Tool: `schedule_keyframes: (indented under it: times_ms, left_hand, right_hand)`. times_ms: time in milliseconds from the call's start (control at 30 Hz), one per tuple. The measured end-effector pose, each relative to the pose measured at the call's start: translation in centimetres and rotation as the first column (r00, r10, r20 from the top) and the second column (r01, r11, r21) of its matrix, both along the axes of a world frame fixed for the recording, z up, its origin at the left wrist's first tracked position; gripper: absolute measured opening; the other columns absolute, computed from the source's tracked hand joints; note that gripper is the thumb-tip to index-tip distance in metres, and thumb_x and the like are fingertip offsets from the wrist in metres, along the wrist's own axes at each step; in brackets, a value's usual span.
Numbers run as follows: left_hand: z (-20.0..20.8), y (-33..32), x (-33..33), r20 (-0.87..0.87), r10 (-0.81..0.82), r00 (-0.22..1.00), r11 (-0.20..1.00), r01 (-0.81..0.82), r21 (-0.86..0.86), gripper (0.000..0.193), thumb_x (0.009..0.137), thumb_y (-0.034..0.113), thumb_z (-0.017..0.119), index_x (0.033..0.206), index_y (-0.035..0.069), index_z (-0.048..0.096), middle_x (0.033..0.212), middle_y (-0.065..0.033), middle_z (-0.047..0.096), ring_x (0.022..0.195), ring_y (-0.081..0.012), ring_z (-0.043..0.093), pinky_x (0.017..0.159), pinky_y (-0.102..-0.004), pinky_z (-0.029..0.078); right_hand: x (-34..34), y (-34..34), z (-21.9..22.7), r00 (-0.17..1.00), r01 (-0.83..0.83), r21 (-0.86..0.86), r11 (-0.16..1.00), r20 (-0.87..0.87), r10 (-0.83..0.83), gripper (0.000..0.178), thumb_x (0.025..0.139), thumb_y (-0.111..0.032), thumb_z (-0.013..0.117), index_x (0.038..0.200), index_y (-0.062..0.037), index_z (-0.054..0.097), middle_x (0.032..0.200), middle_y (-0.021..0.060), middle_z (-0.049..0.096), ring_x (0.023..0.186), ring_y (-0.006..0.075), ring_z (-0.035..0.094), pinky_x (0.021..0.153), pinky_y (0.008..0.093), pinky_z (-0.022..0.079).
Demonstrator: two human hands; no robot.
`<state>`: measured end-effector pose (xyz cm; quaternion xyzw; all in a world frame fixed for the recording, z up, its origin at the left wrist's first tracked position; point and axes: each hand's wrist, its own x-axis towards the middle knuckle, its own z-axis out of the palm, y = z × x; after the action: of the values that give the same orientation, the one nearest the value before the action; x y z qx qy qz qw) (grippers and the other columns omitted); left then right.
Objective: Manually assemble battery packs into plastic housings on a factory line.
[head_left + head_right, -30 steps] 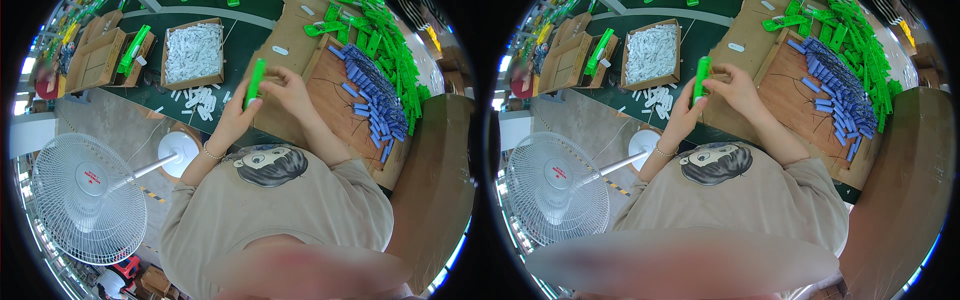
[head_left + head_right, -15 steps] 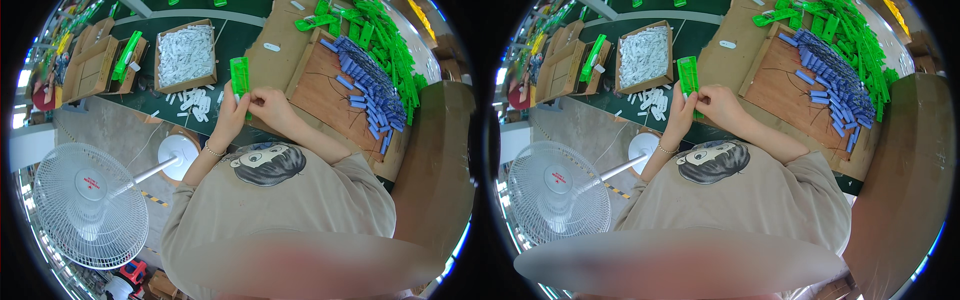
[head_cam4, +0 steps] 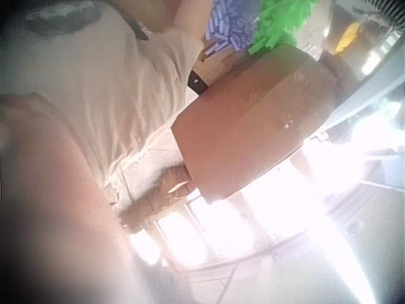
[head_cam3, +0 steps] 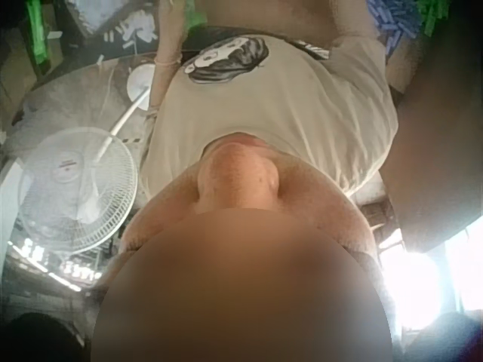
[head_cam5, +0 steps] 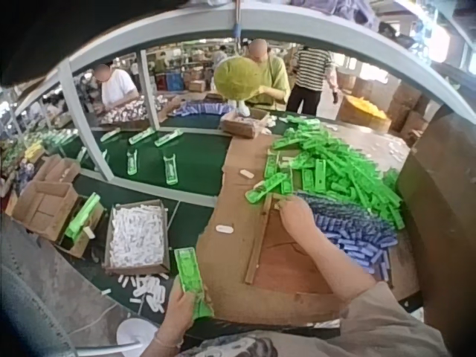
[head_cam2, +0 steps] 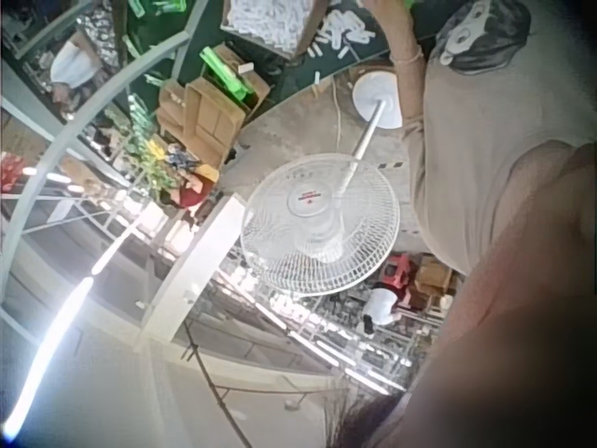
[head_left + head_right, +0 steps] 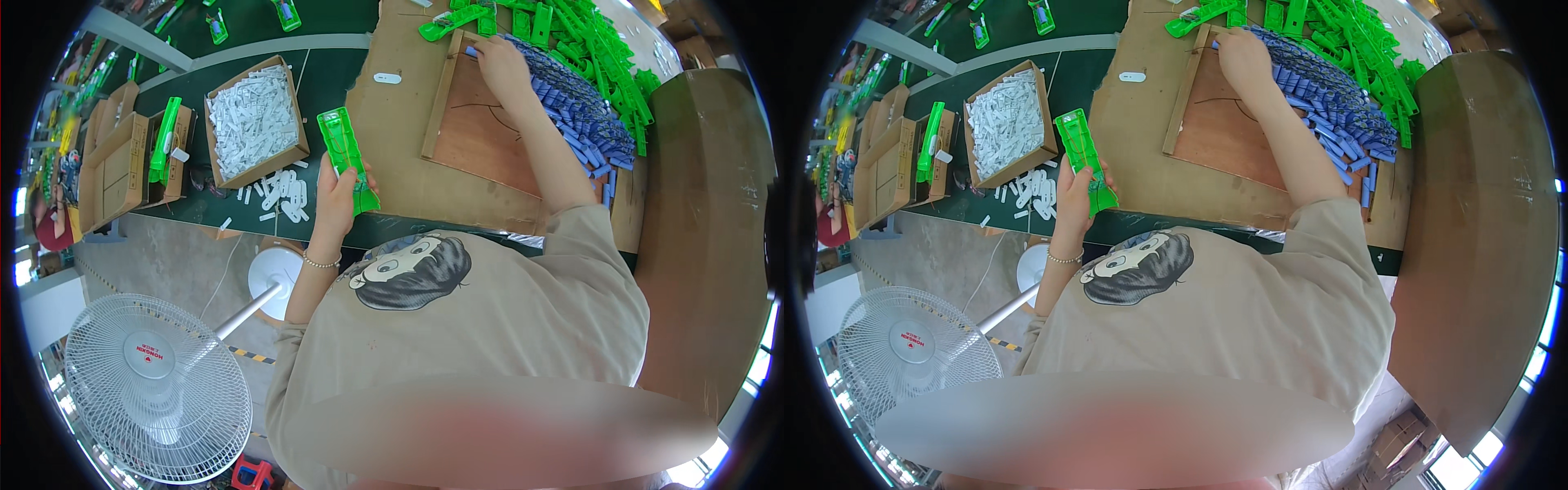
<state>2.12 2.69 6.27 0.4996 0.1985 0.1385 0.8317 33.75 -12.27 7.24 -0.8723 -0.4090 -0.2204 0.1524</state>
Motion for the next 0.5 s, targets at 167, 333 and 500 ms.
schedule_keyframes:
  times_ms: [167,333,500]
  left_hand:
    - [-0.2,-0.7,0.4,0.014,-0.007,1.000,1.000,0.007,-0.015,0.031,0.088,0.001,0.037,0.119,0.004,0.037,0.094,-0.0106,0.054,0.073,-0.0171,0.058,0.063,-0.0334,0.053]
    - [-0.2,-0.1,-0.6,0.037,0.018,0.999,0.998,-0.021,0.064,0.030,0.089,0.002,0.038,0.119,0.004,0.038,0.094,-0.0108,0.054,0.074,-0.0173,0.057,0.065,-0.0334,0.052]
    - [-0.4,0.2,-0.6,-0.001,0.017,1.000,0.984,-0.017,0.180,0.032,0.090,0.000,0.040,0.121,0.003,0.035,0.098,-0.0090,0.053,0.077,-0.0152,0.056,0.066,-0.0317,0.052]
  right_hand:
    - [2.9,2.2,-4.3,0.993,0.120,-0.301,0.946,0.015,-0.121,0.016,0.082,-0.010,0.052,0.084,-0.0022,0.066,0.081,0.0177,0.066,0.076,0.0324,0.068,0.058,0.0423,0.055]
    - [3.1,1.7,-2.4,0.963,0.132,-0.257,0.957,-0.196,-0.185,0.019,0.084,-0.011,0.051,0.089,0.0002,0.065,0.090,0.0218,0.066,0.081,0.0321,0.067,0.066,0.0410,0.055]
    - [-8.0,3.0,3.8,0.637,0.120,0.621,0.775,-0.647,0.420,0.030,0.081,-0.006,0.065,0.110,-0.0006,0.056,0.095,0.0130,0.063,0.075,0.0178,0.063,0.064,0.0291,0.051]
